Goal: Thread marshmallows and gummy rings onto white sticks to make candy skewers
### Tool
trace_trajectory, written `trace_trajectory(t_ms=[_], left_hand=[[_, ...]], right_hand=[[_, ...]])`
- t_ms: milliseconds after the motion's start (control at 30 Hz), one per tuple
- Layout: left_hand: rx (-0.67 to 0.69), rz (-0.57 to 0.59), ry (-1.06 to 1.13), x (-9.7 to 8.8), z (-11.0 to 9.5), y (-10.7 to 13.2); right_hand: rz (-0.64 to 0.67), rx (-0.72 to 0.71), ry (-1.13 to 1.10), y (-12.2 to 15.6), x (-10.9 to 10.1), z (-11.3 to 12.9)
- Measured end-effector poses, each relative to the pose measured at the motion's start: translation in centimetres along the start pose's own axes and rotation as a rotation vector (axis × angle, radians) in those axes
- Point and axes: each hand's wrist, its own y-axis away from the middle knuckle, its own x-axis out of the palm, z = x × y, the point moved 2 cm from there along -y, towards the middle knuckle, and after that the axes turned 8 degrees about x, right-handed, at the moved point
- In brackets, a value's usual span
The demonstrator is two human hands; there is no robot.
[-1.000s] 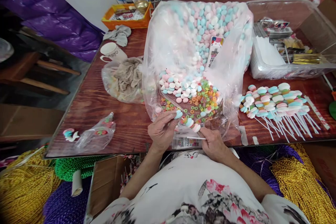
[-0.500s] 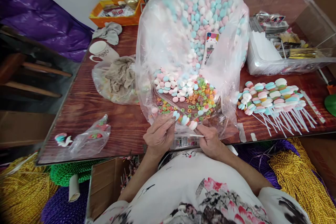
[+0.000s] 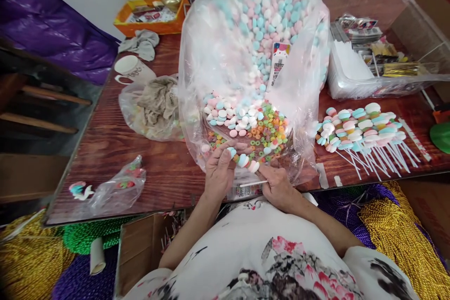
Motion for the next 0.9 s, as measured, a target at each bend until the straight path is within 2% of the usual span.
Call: trace_trajectory(t_ms=[133,300,467,600,633,700,733,767,800,867,900], left_hand=[[-0.017,-0.034,0.063,1.4,1.1,1.0],[-0.058,-0.019,0.121,1.9,0.6,0.9],[-0.105,0.101,0.231,2.6,0.8,0.3],[-0.151,0.16,0.216,3.4,1.8,0.6],[-0.178,0.159,0.219,3.4,1.8,0.6],[-0.21,0.164,0.236,3.0,1.6,0.2],[-0.21,0.17,0.243,2.6,1.3,-0.1],[-0.201,0.178,0.24,2.0,1.0,-0.4],[-0.183,0.18,0.221,1.3,0.6,-0.7],[-0.138,0.148,0.131,-0.2,0.0,-1.1],[-0.112,0.118,0.071,-1.0,-0.2,-1.2]], right_hand=[[0.038,0.022,-0.039,0.1,0.6,0.2],[0.034,0.011,-0.037,-0.2,0.5,0.2],[0.028,0.035,0.138,-0.5,0.4,-0.7],[0.019,0.022,0.133,0.3,-0.2,-0.2],[-0.007,0.003,0.133,0.4,-1.0,0.2],[-0.132,-0.01,0.174,0.7,-3.8,0.6],[-0.23,0.005,0.225,0.8,-5.9,0.6],[-0.389,0.056,0.297,1.0,-8.4,0.3],[-0.476,0.117,0.387,1.2,-10.9,-0.1],[-0.607,0.249,0.614,1.7,-15.9,-1.5],[-0.631,0.33,0.731,1.9,-18.0,-2.3]])
